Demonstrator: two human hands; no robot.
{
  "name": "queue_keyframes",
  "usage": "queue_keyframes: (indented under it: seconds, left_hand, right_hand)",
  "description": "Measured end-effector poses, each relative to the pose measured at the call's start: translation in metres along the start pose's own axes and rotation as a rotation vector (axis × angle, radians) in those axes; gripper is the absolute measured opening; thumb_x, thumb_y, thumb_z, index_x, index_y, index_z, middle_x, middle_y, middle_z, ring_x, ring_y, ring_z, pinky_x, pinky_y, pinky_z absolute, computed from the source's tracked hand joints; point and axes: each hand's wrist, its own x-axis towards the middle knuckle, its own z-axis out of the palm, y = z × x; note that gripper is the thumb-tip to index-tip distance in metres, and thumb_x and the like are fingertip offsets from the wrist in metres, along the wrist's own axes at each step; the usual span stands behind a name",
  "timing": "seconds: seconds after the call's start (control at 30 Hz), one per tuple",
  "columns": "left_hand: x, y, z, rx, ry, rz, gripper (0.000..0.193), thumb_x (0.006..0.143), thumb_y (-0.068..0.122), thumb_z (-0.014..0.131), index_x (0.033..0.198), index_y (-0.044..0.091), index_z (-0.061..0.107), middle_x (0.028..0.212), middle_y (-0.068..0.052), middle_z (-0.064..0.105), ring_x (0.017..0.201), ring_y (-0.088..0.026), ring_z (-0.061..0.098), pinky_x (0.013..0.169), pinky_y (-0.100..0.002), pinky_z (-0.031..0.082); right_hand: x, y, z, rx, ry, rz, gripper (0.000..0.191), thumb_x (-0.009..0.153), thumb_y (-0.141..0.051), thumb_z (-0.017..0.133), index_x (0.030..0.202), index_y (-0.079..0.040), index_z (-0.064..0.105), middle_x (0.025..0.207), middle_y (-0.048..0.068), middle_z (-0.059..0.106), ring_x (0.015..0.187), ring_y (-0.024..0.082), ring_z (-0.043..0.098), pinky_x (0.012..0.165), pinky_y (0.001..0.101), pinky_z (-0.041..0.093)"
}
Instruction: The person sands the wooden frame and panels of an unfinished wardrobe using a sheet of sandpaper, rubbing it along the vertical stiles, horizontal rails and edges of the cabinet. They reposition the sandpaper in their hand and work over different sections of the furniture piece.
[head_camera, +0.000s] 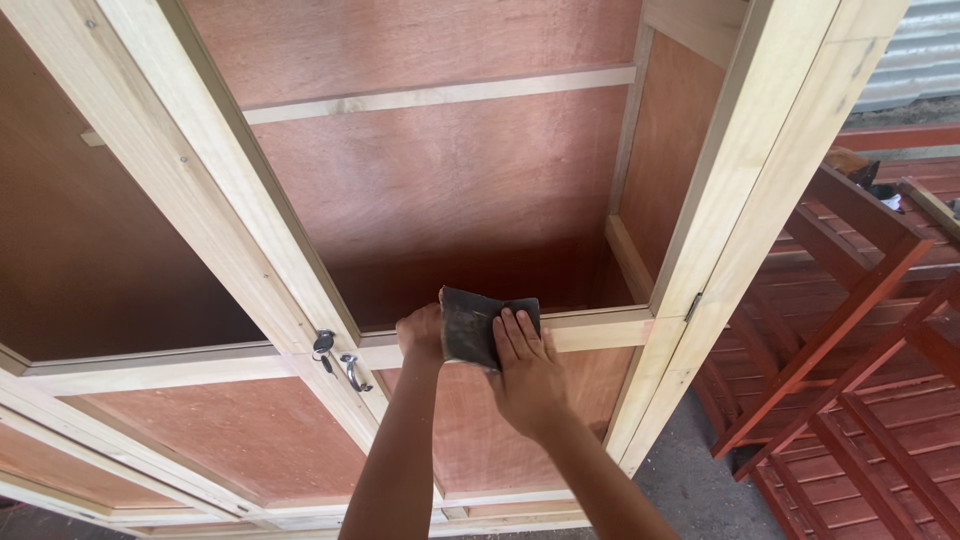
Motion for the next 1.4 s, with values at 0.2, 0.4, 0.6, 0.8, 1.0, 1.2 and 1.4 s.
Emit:
queue_keyframes:
  seconds: [0.2,0.4,0.6,0.8,1.0,1.2,1.4]
  left_hand:
    - [-0.001,0.004,0.001,-0.046,0.014,-0.036,0.044,0.095,0.031,0.037,0.105,0.021,0.078,0.117,-0.006,0.074,0.112,-0.025,0.068,0.094,-0.045,0.053]
    - [-0.004,0.007,-0.005,-0.012,-0.053,-0.053,0.046,0.096,0.032,0.035,0.104,0.02,0.078,0.113,-0.008,0.075,0.107,-0.024,0.07,0.092,-0.046,0.054]
    - [-0.005,0.007,-0.003,-0.032,-0.01,-0.05,0.044,0.093,0.031,0.037,0.103,0.02,0.079,0.109,-0.008,0.075,0.104,-0.025,0.071,0.089,-0.046,0.055]
    - [-0.005,0.009,-0.002,-0.009,-0.056,-0.068,0.045,0.095,0.03,0.035,0.102,0.02,0.079,0.105,-0.008,0.077,0.1,-0.024,0.072,0.088,-0.046,0.055]
    - [-0.004,0.008,0.0,-0.017,-0.07,-0.075,0.046,0.095,0.03,0.034,0.099,0.019,0.079,0.103,-0.008,0.077,0.099,-0.024,0.072,0.087,-0.045,0.056]
    - [-0.001,0.004,0.008,-0.031,-0.009,-0.052,0.047,0.094,0.03,0.034,0.1,0.019,0.08,0.107,-0.008,0.076,0.102,-0.025,0.071,0.09,-0.046,0.054]
    - [0.001,0.005,0.006,-0.028,-0.067,-0.075,0.047,0.094,0.03,0.034,0.106,0.021,0.078,0.11,-0.007,0.077,0.106,-0.025,0.071,0.091,-0.046,0.056]
  right_hand:
    - [-0.014,0.044,-0.011,-0.004,-0.117,0.204,0.065,0.104,-0.047,0.026,0.159,-0.014,0.021,0.166,0.0,0.019,0.154,0.018,0.01,0.124,0.0471,0.006]
    - [-0.01,0.027,-0.004,-0.081,-0.129,0.106,0.065,0.104,-0.048,0.023,0.159,-0.013,0.022,0.168,0.001,0.019,0.155,0.02,0.011,0.124,0.0492,0.007]
    - [-0.029,0.065,-0.019,0.027,0.038,0.229,0.061,0.104,-0.045,0.027,0.158,-0.017,0.032,0.165,-0.002,0.029,0.154,0.018,0.018,0.125,0.0502,0.01]
    - [-0.029,0.057,-0.008,0.031,0.139,0.217,0.061,0.104,-0.047,0.031,0.155,-0.013,0.04,0.164,0.003,0.035,0.154,0.022,0.023,0.124,0.0494,0.013]
    - [-0.039,0.072,-0.012,0.135,0.135,0.217,0.058,0.103,-0.044,0.032,0.154,-0.017,0.043,0.162,0.0,0.038,0.152,0.02,0.025,0.123,0.0513,0.01]
    - [-0.023,0.087,-0.01,0.091,0.155,0.259,0.058,0.105,-0.044,0.032,0.153,-0.014,0.045,0.161,0.002,0.041,0.154,0.021,0.026,0.125,0.0507,0.012]
    - [-0.026,0.084,-0.01,0.082,0.178,0.224,0.058,0.104,-0.043,0.034,0.152,-0.013,0.046,0.16,0.004,0.041,0.152,0.023,0.027,0.123,0.0519,0.013]
